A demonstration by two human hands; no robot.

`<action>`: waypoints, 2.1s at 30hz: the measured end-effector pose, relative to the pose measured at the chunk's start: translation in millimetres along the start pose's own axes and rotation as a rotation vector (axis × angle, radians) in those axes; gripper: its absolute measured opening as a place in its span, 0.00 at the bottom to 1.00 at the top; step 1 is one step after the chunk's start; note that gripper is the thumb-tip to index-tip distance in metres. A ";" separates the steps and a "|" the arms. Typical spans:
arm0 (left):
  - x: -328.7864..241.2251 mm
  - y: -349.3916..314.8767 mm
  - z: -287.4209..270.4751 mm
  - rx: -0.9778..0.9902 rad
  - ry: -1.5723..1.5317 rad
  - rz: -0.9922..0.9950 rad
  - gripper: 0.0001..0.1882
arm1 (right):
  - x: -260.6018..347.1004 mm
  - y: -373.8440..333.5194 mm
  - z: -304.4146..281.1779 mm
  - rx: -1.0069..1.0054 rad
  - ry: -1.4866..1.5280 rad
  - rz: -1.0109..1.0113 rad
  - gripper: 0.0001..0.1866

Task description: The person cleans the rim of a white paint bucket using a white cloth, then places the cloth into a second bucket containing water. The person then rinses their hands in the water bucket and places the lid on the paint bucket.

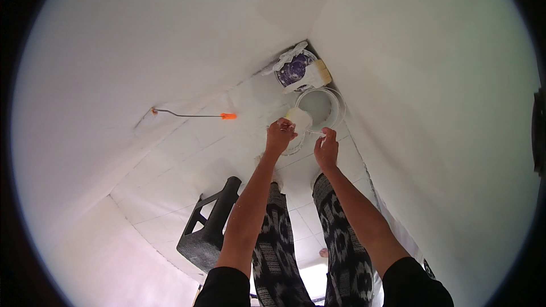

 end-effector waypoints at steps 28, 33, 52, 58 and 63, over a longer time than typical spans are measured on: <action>87.1 -34.7 -73.0 -0.578 0.803 0.335 0.03 | -11.9 -32.9 12.7 0.240 -0.097 -0.016 0.18; 82.2 -42.5 -66.5 -0.624 0.728 0.350 0.04 | -17.3 -34.0 11.6 0.233 -0.081 -0.002 0.18; 108.2 -64.6 -62.4 -0.749 0.551 0.441 0.08 | -33.8 -52.6 14.5 0.244 -0.136 -0.076 0.19; 103.8 -72.3 -60.1 -0.760 0.557 0.510 0.08 | -35.4 -53.1 15.0 0.277 -0.172 -0.022 0.19; 102.6 -69.9 -57.1 -0.756 0.523 0.512 0.07 | -33.8 -54.6 16.0 0.251 -0.153 -0.039 0.19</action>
Point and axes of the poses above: each hand's wrist, its own y-axis towards the middle knuckle, its own z-axis out of the palm, x = y × z, the point moved 3 cm from there along y, towards the middle knuckle, and after that the axes turned 9 degrees about -x, right-handed, at the moved point
